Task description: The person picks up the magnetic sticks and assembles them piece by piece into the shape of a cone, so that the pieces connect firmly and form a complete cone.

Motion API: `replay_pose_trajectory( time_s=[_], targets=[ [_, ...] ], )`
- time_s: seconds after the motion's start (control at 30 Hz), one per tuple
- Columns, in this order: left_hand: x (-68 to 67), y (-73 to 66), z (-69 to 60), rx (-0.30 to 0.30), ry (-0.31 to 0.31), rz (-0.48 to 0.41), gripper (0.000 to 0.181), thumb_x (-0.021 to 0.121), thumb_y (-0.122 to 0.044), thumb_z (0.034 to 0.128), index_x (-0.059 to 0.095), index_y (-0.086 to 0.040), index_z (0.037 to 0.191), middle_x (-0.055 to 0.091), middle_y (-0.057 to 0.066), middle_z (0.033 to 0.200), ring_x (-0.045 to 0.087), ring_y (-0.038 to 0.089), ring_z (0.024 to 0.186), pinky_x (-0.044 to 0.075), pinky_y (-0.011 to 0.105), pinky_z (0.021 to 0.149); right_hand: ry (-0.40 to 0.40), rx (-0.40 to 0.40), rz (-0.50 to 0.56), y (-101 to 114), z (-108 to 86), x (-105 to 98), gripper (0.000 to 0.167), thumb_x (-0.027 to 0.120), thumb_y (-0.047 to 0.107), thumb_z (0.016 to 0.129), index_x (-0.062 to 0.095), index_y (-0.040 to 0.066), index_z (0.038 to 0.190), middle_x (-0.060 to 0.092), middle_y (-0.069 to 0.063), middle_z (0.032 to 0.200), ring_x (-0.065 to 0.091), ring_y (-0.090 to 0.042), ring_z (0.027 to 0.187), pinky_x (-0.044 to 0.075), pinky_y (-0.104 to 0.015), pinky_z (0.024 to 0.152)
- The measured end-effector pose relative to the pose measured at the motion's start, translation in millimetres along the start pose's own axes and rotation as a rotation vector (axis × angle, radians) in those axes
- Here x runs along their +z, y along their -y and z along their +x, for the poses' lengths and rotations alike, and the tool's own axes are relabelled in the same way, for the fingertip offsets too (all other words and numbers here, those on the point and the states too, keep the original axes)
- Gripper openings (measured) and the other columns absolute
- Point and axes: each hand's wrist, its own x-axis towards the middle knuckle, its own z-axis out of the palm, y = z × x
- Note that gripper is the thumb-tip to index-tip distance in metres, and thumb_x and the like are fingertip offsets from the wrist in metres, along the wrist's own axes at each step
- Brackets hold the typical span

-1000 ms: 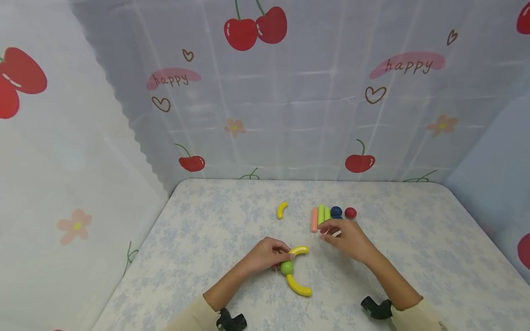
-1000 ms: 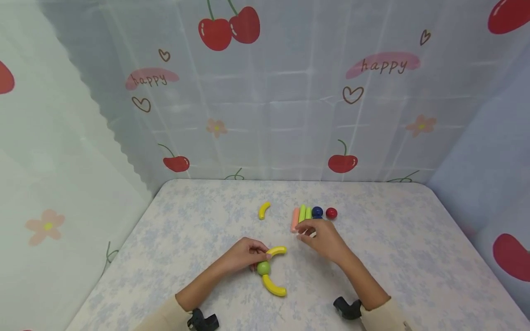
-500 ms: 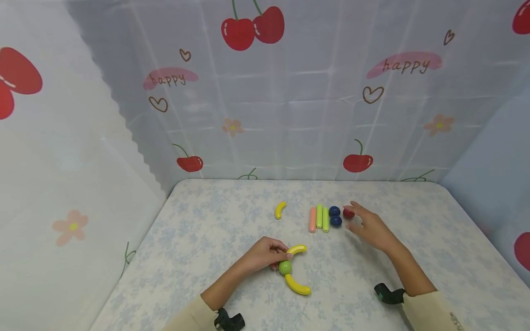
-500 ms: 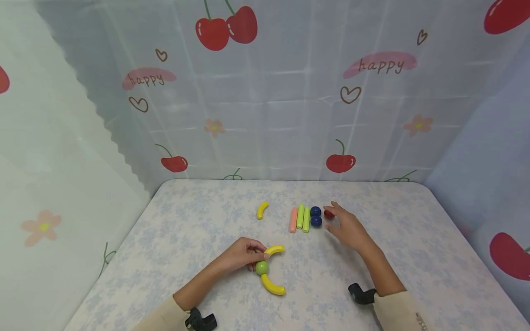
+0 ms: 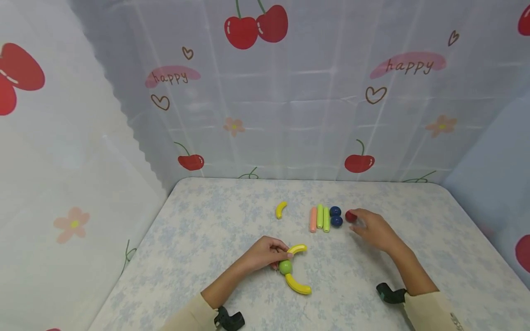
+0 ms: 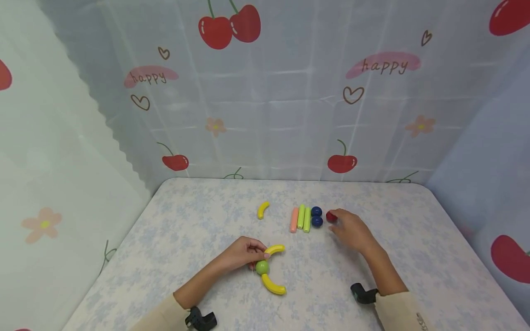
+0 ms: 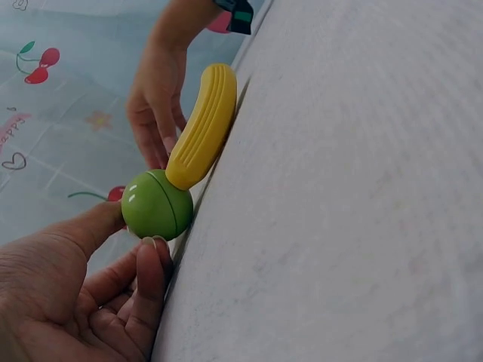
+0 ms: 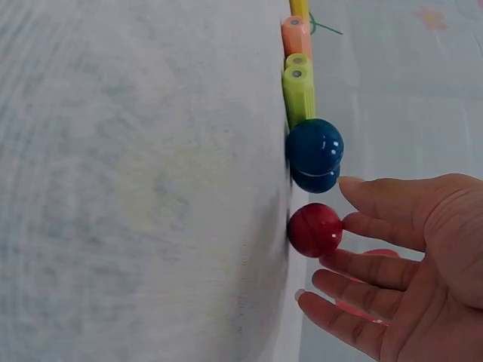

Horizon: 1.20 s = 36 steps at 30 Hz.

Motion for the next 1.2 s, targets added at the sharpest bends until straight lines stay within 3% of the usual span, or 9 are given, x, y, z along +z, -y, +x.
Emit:
replay_pose_trajectory(
  time_s=[0.27,0.6,0.83,1.2],
  targets=[
    [-0.6,-0.4,-0.5,0.011,0.009,-0.017,0.020,0.077,-0.025,0.0930,0.076,-0.009,0.105,0.071,0.003,0.074,0.060,0.010,0.055,0.053,0.023,0.053,-0.064,0.033,0.019,-2.5,0.8,2.5,0.041,0.074,0.008,0.092,0.063,-0.002,0.131,0.066,-0.025,0.124,0.064,-0.041,0.106,0.057,-0.055,0.084],
    [0.0,-0.2,-1.3,0.007,0.006,-0.023,0.016,0.077,-0.026,0.0931,0.077,-0.012,0.102,0.071,0.004,0.076,0.060,0.011,0.057,0.053,0.024,0.054,-0.092,0.061,0.033,-3.6,2.7,4.4,0.038,0.076,0.011,0.091,0.066,-0.001,0.126,0.069,-0.021,0.116,0.067,-0.032,0.093,0.059,-0.046,0.075],
    [-0.1,0.4,-1.9,0.004,0.000,-0.020,0.017,0.077,-0.026,0.0928,0.077,-0.012,0.102,0.072,0.004,0.077,0.060,0.012,0.057,0.053,0.024,0.054,-0.042,0.038,0.055,-2.5,7.6,8.0,0.040,0.077,0.003,0.089,0.065,-0.001,0.127,0.069,-0.020,0.117,0.067,-0.030,0.094,0.060,-0.045,0.078],
    [-2.6,2.1,-0.6,0.019,0.034,-0.041,0.017,0.076,-0.025,0.0937,0.076,-0.012,0.104,0.073,0.004,0.081,0.062,0.011,0.060,0.053,0.023,0.056,0.066,0.062,0.033,-1.9,6.8,5.0,0.031,0.081,0.009,0.087,0.070,0.001,0.115,0.069,-0.009,0.094,0.063,-0.023,0.084,0.058,-0.038,0.070]
  ],
)
